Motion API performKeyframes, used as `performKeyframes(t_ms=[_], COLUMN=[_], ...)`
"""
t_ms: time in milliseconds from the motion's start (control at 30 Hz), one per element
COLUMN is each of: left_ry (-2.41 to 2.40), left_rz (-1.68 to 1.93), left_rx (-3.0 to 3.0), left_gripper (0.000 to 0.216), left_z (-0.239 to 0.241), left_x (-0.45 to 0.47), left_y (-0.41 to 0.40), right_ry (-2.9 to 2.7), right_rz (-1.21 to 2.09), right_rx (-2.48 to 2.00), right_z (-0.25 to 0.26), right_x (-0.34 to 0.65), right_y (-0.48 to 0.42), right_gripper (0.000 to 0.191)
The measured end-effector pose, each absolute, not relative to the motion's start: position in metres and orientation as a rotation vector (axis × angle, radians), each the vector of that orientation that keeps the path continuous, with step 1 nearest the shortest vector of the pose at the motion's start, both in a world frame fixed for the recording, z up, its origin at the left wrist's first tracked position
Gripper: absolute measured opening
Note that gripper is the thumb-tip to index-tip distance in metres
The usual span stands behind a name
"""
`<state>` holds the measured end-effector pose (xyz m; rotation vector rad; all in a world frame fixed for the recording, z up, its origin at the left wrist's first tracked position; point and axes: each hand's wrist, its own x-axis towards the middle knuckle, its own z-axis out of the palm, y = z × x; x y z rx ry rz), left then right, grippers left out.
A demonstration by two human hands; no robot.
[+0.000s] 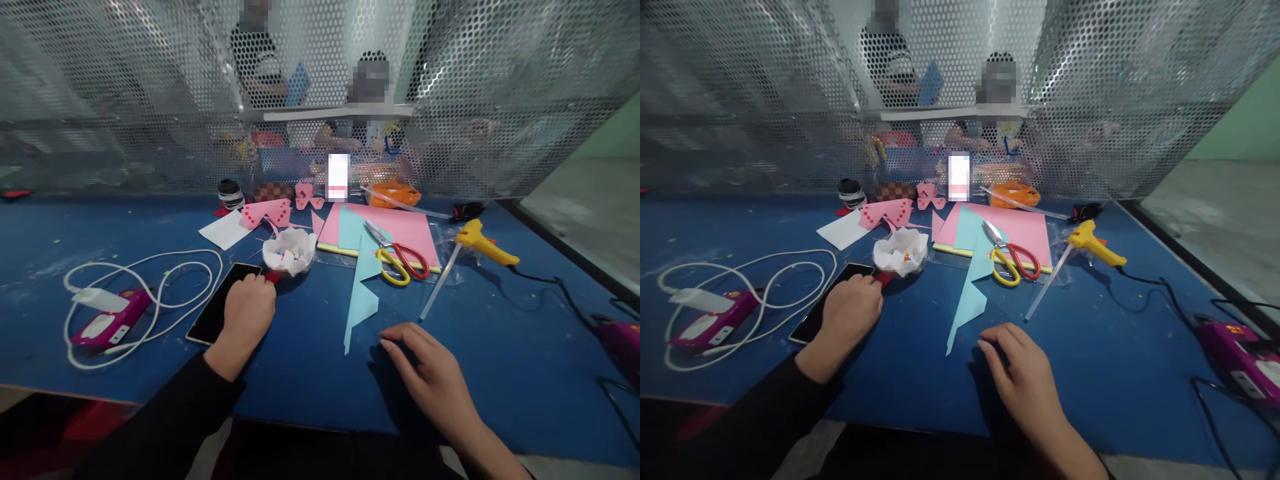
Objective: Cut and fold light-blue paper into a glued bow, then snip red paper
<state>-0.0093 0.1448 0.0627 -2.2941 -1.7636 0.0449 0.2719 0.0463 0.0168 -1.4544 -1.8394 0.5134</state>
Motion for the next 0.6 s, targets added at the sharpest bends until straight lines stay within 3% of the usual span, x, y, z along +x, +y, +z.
performKeyframes(t_ms=[200,400,600], left_ry=[-1.690,-1.698,-2.023], left_rz=[0.103,0.143,-0.365], left_rx=[-2.287,-2.306,-2.670], left_gripper=[0.037,0.031,0.029], left_z=[0.077,0.110,0.142], left_x=[-0.011,-0.031,-0.036], left_y=[0.136,0.101,0.090], right_ry=[-1.836,-1.810,-1.730], right_rz=[0.539,0.578,0.680], right_rx=[-1.463,-1.463,-1.386], right_z=[0.018,0.018,0.036], right_x=[0.271,0.269,0.266], right_y=[0.047,0.048,0.045], right_gripper=[0.015,0.014,0.013])
